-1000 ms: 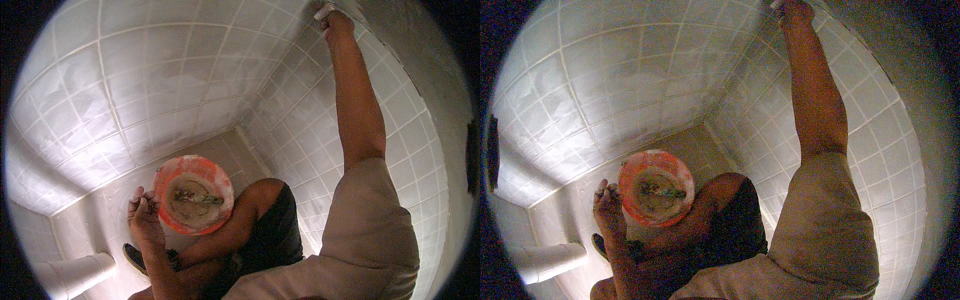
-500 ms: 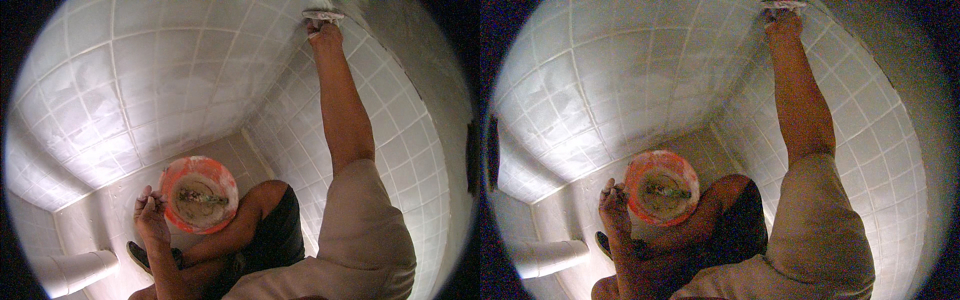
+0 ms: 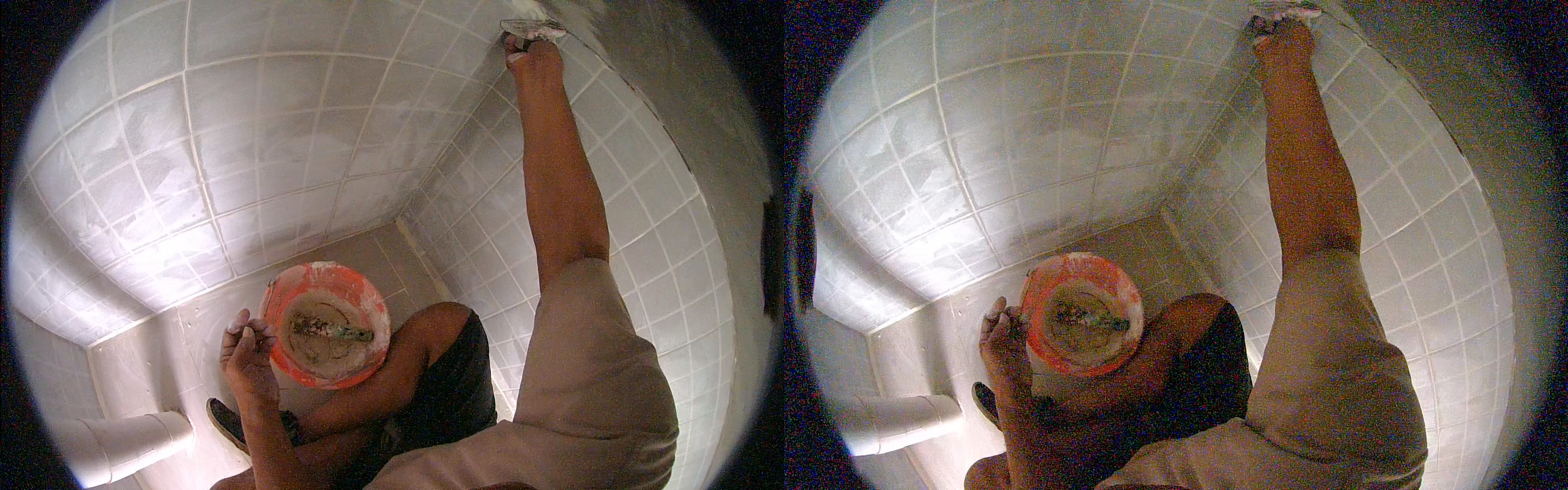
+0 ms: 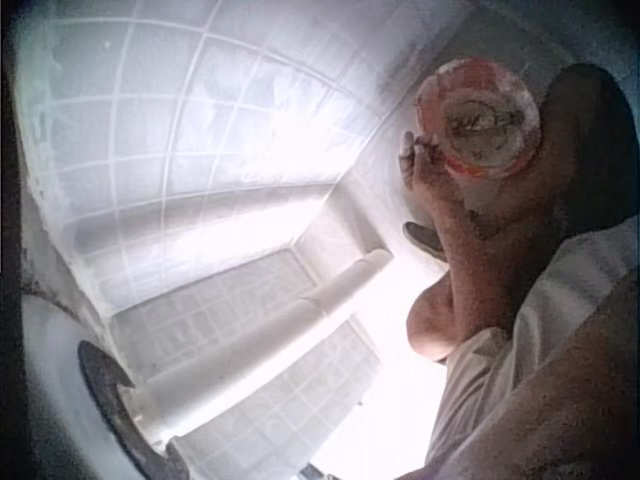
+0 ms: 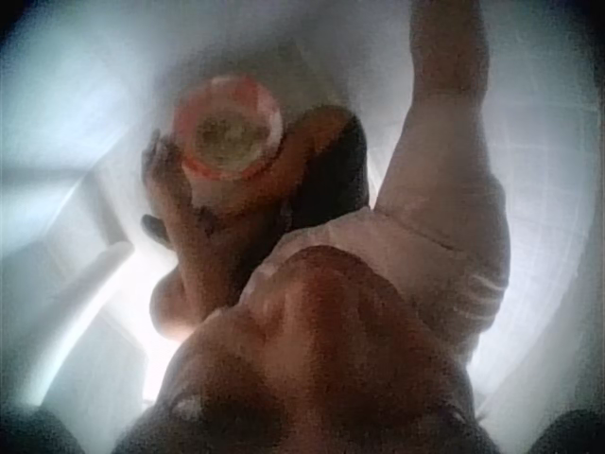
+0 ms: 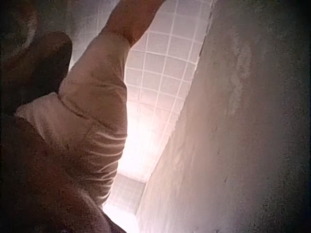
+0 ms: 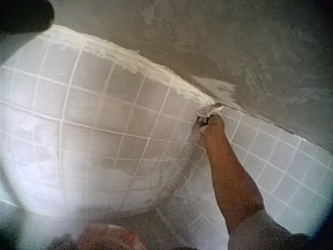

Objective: The person applies grout to the corners and joints of a tiled wall section using a plastic spreader and their fingers, taking material from a bucket.

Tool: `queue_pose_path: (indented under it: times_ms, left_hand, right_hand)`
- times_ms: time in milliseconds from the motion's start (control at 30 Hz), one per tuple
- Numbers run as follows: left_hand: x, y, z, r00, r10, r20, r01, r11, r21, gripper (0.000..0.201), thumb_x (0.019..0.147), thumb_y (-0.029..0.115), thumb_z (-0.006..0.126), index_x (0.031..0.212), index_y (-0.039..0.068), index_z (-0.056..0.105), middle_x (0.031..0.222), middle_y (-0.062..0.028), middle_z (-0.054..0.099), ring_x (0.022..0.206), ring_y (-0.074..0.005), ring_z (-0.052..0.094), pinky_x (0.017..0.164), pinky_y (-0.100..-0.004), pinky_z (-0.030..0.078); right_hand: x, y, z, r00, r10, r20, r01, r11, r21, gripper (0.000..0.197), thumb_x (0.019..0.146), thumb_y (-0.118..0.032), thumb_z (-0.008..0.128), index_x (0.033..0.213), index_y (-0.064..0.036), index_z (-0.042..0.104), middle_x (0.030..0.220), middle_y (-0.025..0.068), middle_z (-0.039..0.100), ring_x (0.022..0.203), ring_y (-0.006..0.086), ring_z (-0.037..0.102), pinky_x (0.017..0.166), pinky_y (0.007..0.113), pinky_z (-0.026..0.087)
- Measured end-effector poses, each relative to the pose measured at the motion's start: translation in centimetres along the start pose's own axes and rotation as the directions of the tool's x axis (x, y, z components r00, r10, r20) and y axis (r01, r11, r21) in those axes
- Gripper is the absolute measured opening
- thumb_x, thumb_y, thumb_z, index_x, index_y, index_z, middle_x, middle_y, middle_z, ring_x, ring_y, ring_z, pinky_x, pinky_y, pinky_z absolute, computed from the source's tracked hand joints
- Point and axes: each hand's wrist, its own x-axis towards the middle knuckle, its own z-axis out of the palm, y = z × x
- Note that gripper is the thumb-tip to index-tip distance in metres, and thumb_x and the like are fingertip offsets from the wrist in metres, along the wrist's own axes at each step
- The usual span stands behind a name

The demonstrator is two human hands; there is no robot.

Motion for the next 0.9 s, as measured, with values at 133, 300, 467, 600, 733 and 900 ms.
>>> queue_pose_path:
  times_ms: [133,300,467,600,733,900]
  left_hand:
    - [0.2,-0.5,0.1,0.999,0.004,0.034,-0.002,0.999,-0.043,0.026,0.095,0.007,0.055,0.119,-0.001,0.059,0.096,-0.0111,0.067,0.084,-0.0202,0.066,0.078,-0.0321,0.055]
    - [0.7,-0.8,-0.6,1.000,0.000,0.012,0.001,0.999,-0.032,0.025,0.095,0.006,0.054,0.119,-0.001,0.059,0.095,-0.0108,0.067,0.085,-0.0199,0.066,0.078,-0.0314,0.055]
    - [0.9,-1.1,0.7,0.999,-0.023,0.030,0.024,1.000,-0.015,0.026,0.094,0.005,0.055,0.119,-0.002,0.059,0.092,-0.0092,0.066,0.083,-0.0189,0.065,0.076,-0.0298,0.054]
    - [0.3,0.0,-0.1,0.999,-0.011,-0.050,0.012,1.000,0.024,0.026,0.094,0.005,0.054,0.119,-0.002,0.059,0.093,-0.0091,0.066,0.083,-0.0183,0.065,0.076,-0.0291,0.054]
    - [0.4,-0.3,0.4,0.999,-0.016,-0.033,0.016,1.000,0.010,0.026,0.095,0.006,0.055,0.119,-0.002,0.059,0.094,-0.0090,0.066,0.082,-0.0179,0.065,0.077,-0.0289,0.054]
    - [0.3,-0.5,0.6,1.000,0.008,-0.010,-0.008,1.000,-0.014,0.026,0.095,0.006,0.055,0.119,-0.002,0.058,0.094,-0.0090,0.065,0.082,-0.0170,0.064,0.078,-0.0288,0.054]
  right_hand:
    - [3.6,-1.1,-1.1,0.990,0.009,0.139,-0.004,0.999,-0.038,0.028,0.103,-0.023,0.036,0.121,-0.0144,0.055,0.113,0.0077,0.060,0.095,0.0246,0.056,0.070,0.041,0.048]
    - [5.6,0.4,-2.9,0.955,0.019,0.297,0.002,0.998,-0.069,0.027,0.102,-0.022,0.035,0.119,-0.0149,0.055,0.108,0.0078,0.061,0.093,0.0233,0.056,0.066,0.039,0.047]
    - [10.4,-1.0,-5.4,0.832,-0.002,0.555,-0.059,0.994,0.093,0.027,0.102,-0.019,0.033,0.119,-0.0147,0.054,0.111,0.0081,0.059,0.092,0.0229,0.056,0.064,0.039,0.047]
    - [2.4,2.6,-1.1,0.977,-0.001,0.215,0.017,0.997,-0.073,0.032,0.103,-0.020,0.033,0.128,-0.0154,0.051,0.126,0.0078,0.055,0.102,0.0234,0.055,0.074,0.041,0.047]
    - [2.5,1.1,-0.4,0.936,-0.013,0.351,0.052,0.994,-0.101,0.034,0.103,-0.021,0.033,0.132,-0.0161,0.050,0.130,0.0072,0.055,0.107,0.0239,0.053,0.080,0.044,0.046]
    - [-0.4,1.2,2.1,0.980,-0.050,0.194,0.067,0.994,-0.082,0.032,0.104,-0.022,0.033,0.128,-0.0157,0.053,0.123,0.0065,0.057,0.102,0.0263,0.054,0.081,0.046,0.047]
